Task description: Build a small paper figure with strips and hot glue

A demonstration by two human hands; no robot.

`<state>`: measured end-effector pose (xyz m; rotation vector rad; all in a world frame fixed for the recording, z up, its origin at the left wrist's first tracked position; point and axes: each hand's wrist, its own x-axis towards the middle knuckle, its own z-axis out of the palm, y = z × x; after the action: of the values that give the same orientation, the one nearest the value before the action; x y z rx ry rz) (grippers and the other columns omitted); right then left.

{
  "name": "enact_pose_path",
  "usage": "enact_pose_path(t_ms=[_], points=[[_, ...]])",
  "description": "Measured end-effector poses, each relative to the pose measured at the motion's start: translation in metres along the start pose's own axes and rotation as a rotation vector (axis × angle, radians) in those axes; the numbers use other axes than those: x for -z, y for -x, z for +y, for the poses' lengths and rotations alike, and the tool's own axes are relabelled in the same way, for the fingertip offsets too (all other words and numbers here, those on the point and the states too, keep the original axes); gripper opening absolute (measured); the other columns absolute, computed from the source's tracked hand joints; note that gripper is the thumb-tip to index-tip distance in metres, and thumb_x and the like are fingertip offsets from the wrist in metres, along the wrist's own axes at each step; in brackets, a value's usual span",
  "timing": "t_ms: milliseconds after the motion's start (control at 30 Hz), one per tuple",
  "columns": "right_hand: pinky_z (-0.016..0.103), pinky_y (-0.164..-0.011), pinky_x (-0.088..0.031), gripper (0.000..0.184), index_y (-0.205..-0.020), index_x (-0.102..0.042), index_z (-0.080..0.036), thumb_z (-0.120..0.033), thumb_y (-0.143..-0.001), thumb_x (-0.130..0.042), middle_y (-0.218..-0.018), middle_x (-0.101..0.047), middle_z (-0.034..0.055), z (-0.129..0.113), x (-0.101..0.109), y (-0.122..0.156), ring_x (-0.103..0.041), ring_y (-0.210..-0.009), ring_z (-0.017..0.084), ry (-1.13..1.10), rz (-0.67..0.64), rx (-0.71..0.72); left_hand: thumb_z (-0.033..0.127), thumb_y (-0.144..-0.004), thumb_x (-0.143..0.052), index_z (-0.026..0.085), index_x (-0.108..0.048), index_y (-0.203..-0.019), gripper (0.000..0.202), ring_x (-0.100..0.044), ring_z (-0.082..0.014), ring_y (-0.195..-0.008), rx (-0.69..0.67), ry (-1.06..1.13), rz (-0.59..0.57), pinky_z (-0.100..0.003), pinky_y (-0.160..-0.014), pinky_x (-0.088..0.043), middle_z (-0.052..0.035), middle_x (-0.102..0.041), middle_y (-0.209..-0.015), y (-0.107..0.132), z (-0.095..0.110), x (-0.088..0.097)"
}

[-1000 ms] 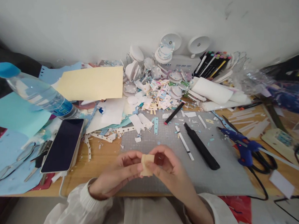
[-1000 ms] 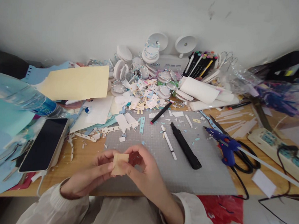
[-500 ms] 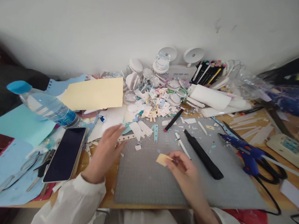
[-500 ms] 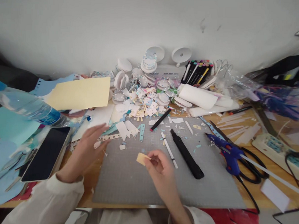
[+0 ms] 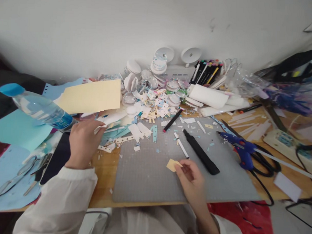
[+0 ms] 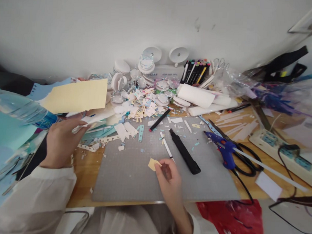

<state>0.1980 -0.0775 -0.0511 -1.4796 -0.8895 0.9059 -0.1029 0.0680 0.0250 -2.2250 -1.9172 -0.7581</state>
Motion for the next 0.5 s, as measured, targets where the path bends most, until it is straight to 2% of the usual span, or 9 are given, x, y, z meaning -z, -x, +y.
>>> enact_pose_path(t_ms=[100,167,233,333,433,467,500], points=[[0.03,-0.07,-0.051,0.019,-0.08,-0.059,-0.021,-0.037,-0.078,-0.069,-0.077,-0.059,0.0016,-0.001,0.0,-0.001,-0.059,-0.073,0.017,-0.01,-0.013,0.02,0.03,-0.081,-0.062,0.017,-0.07,-0.077,0.016,-0.064,-0.0296,-0.097,0.025,0.043,-0.011,-0.038,-0.088,-0.041,-0.0093,-0.073,-0.089,-0.01,0.005,-0.01],[0.03,-0.07,-0.05,0.018,-0.08,-0.059,-0.021,-0.037,-0.078,-0.068,-0.077,-0.059,0.0013,-0.001,0.0,0.0,-0.059,-0.072,0.016,-0.023,-0.016,0.026,0.036,-0.078,-0.066,0.015,-0.069,-0.071,0.023,-0.065,-0.0224,-0.079,0.035,0.109,-0.048,-0.029,-0.073,-0.044,-0.0037,-0.071,-0.077,-0.016,0.008,-0.011],[0.03,-0.071,-0.05,0.018,-0.08,-0.059,-0.021,-0.037,-0.079,-0.068,-0.077,-0.059,0.001,0.0,0.001,0.0,-0.059,-0.073,0.016,-0.038,-0.009,0.031,0.044,-0.08,-0.064,0.012,-0.068,-0.068,0.034,-0.058,-0.0145,-0.064,0.042,0.177,-0.071,-0.022,-0.06,-0.04,0.0024,-0.063,-0.063,-0.02,0.012,-0.005],[0.03,-0.071,-0.051,0.02,-0.081,-0.059,-0.021,-0.038,-0.077,-0.068,-0.076,-0.06,0.0007,-0.001,0.001,0.001,-0.059,-0.073,0.016,-0.061,0.007,0.038,0.045,-0.085,-0.057,0.009,-0.067,-0.073,0.039,-0.048,-0.0084,-0.062,0.049,0.247,-0.013,-0.018,-0.057,-0.033,0.0062,-0.05,-0.06,-0.02,0.023,0.017],[0.03,-0.065,-0.051,0.025,-0.079,-0.058,-0.02,-0.042,-0.074,-0.07,-0.072,-0.061,0.0003,-0.003,0.002,0.0,-0.06,-0.067,0.016,-0.078,0.025,0.046,0.037,-0.084,-0.062,0.011,-0.065,-0.078,0.027,-0.045,-0.0072,-0.066,0.075,0.351,0.148,-0.016,-0.06,-0.034,0.0058,-0.051,-0.066,-0.01,0.04,0.047],[0.029,-0.063,-0.052,0.026,-0.078,-0.058,-0.02,-0.043,-0.073,-0.07,-0.07,-0.061,0.0001,-0.004,0.002,0.0,-0.06,-0.065,0.016,-0.081,0.031,0.05,0.034,-0.083,-0.065,0.011,-0.066,-0.08,0.023,-0.047,-0.0079,-0.066,0.119,0.55,0.179,-0.016,-0.059,-0.036,0.0044,-0.056,-0.069,-0.004,0.047,0.055],[0.029,-0.061,-0.051,0.027,-0.078,-0.058,-0.02,-0.044,-0.073,-0.07,-0.069,-0.061,-0.0001,-0.005,0.002,0.0,-0.06,-0.063,0.016,-0.084,0.038,0.052,0.035,-0.082,-0.066,0.013,-0.066,-0.087,0.023,-0.05,-0.009,-0.067,0.173,0.779,0.121,-0.017,-0.058,-0.039,0.0026,-0.061,-0.073,0.002,0.053,0.062]])
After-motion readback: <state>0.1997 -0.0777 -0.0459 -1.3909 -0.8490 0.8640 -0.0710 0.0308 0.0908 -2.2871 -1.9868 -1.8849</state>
